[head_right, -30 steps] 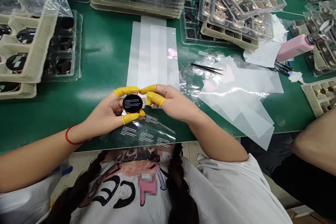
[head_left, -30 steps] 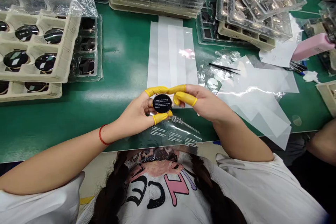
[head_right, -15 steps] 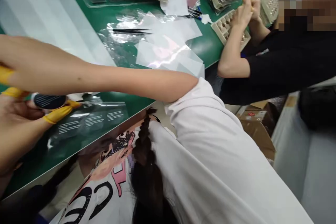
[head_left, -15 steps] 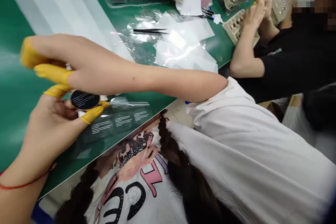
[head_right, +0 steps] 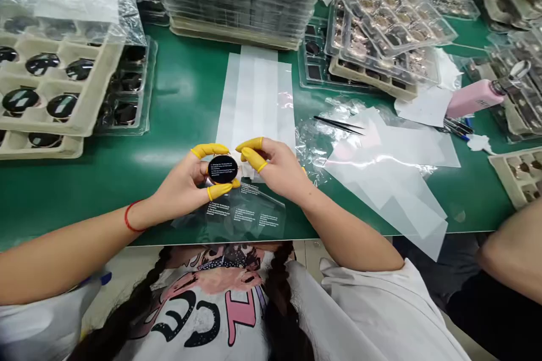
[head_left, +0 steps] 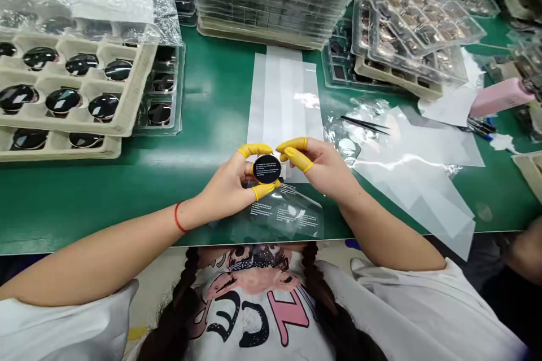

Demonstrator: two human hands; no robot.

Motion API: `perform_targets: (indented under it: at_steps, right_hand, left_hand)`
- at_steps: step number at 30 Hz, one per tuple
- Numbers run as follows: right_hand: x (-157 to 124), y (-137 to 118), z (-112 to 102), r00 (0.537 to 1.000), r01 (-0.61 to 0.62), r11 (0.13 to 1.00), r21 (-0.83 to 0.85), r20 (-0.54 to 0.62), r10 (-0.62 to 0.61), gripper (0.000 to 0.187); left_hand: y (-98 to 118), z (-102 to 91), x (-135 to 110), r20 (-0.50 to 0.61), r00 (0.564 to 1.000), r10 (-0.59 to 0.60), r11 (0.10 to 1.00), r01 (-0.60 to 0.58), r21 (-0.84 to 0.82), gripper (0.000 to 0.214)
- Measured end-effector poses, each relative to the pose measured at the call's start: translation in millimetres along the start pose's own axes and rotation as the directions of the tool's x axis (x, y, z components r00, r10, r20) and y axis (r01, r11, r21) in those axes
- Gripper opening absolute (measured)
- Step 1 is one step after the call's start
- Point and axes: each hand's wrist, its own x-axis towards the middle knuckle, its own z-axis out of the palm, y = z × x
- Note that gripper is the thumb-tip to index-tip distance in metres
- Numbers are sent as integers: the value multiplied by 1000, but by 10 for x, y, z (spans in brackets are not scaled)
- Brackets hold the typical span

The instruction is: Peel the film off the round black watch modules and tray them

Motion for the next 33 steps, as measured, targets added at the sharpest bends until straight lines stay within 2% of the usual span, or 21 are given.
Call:
perform_targets:
  at_steps: [3, 9, 13, 15, 18, 21, 24, 28, 33]
  right_hand:
    - [-64, -2, -33, 999, 41, 996, -82, -31, -44, 20]
    - [-111, -22, -46, 970, 230, 936, -268, -13, -242, 13]
    - [-102, -19, -42, 969, 230, 936, -266, -27, -246, 13]
    - [-99, -25, -35, 981, 185, 965, -187, -29, -194, 13]
    - [-96, -36, -3, 1000, 19, 998, 55, 4, -19, 20]
    - [-96, -48, 61, 977, -181, 937, 299, 164, 136, 27]
    - [-94, -65, 130, 938, -317, 849, 424, 274, 213, 25]
    - [-85, -87, 191, 932, -358, 788, 501, 246, 267, 21]
    - [-74, -81, 217, 932, -362, 794, 489, 214, 294, 23]
  left_hand:
    - [-9, 0, -11, -5, 999, -37, 999, 37, 10, 53]
    - [-2, 9, -19, -8, 998, -62, 998, 62, -11, 51]
    - [42, 32, -3, -34, 997, -74, 997, 73, -12, 50]
    - [64, 45, -1, -53, 996, -69, 998, 70, 7, 50]
    - [75, 55, -13, -49, 997, -57, 996, 60, 60, 49]
    - [46, 58, -46, -45, 998, -33, 988, 39, 146, 51]
    - [-10, 68, -78, -60, 998, 20, 975, -7, 222, 52]
    - [-83, 100, -90, -45, 997, 67, 970, -54, 236, 50]
    - [-120, 129, -84, -46, 995, 84, 955, -67, 288, 52]
